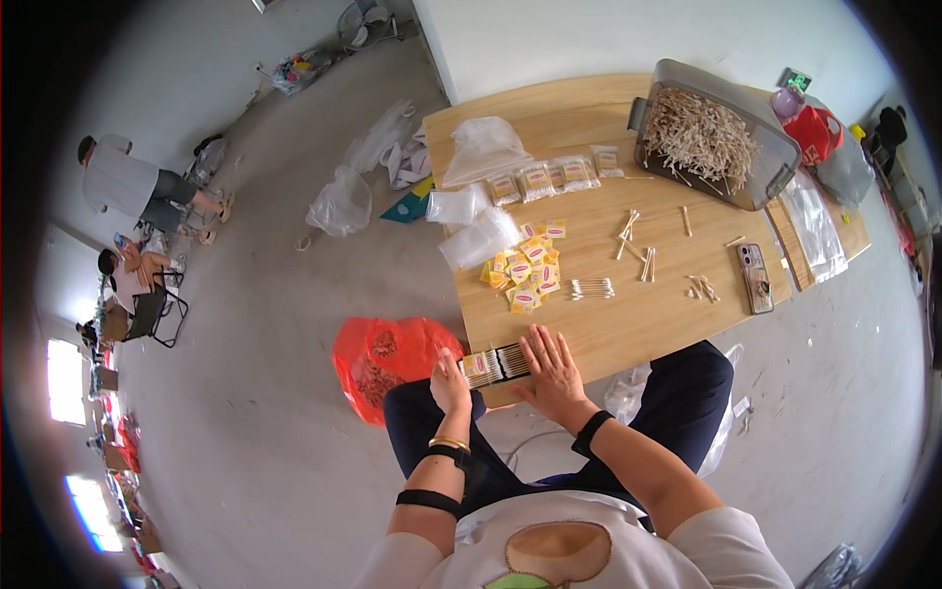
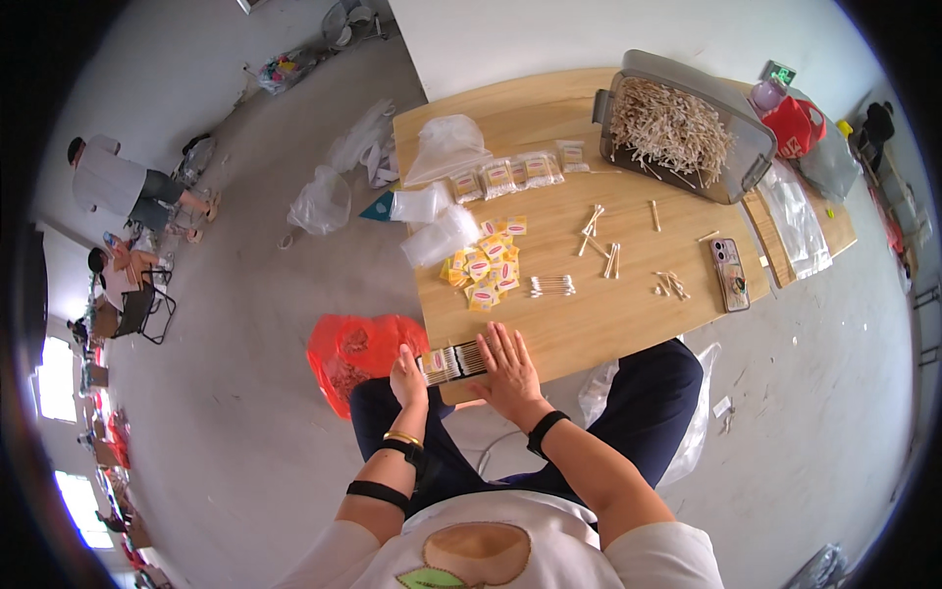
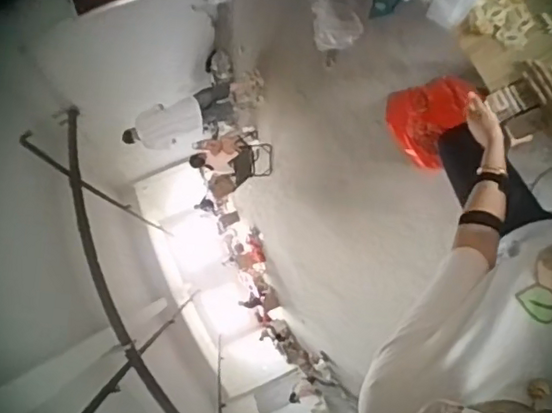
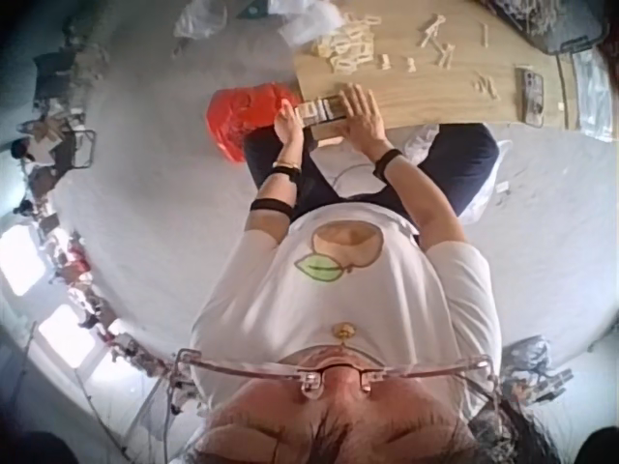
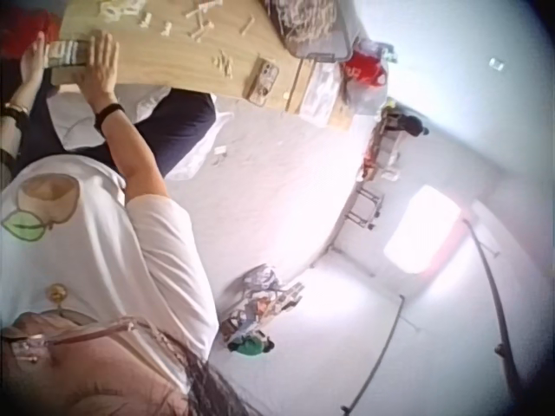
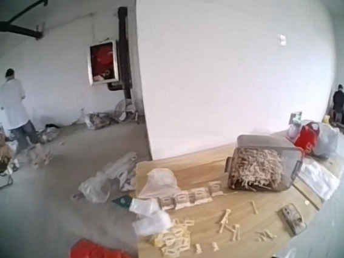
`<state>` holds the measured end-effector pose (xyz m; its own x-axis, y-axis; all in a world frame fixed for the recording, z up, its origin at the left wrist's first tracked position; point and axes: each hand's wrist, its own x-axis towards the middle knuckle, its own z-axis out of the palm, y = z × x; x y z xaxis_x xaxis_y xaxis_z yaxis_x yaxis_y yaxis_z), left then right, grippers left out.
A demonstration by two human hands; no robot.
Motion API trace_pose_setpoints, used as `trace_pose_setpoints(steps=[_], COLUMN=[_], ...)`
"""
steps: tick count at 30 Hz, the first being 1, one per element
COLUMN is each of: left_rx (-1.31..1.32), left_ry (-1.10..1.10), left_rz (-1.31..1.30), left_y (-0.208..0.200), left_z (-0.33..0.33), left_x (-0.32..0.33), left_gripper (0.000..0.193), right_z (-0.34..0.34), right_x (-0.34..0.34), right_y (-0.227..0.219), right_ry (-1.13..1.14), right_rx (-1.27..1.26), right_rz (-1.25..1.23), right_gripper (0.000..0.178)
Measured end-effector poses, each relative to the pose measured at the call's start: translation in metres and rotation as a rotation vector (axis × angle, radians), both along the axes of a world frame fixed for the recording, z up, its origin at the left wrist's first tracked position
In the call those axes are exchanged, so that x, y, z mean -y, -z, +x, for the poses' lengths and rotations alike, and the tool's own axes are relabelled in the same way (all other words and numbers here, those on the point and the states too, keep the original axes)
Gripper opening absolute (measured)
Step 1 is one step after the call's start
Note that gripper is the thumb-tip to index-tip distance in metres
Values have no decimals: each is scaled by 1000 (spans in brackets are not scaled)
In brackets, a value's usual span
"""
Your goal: Packing cotton swabs into small plastic bags.
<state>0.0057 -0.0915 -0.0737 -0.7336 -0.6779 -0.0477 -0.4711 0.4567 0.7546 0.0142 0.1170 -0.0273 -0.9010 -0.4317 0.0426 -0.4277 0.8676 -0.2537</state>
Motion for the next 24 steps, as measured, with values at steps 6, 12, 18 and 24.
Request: trace_pose_setpoints(steps=[6, 12, 18, 24], left_rx=[-62, -101, -108, -82], left_ry=[28, 64, 67, 184], left_rz=[141, 244, 253, 383], left_y=[36, 30, 7, 12], left_z=[-1, -3, 0, 6], left_x=[15, 2, 0, 31], left_gripper=[75, 71, 66, 64], right_z=[0, 4, 9, 1], right_x=[11, 32, 43, 22], right_y=[-5, -2, 1, -2], right_ry=[-25, -10, -64, -30], right_rx=[-8, 64, 60, 25], right_rz=[-6, 16, -93, -1], right_gripper=[96, 102, 105, 102])
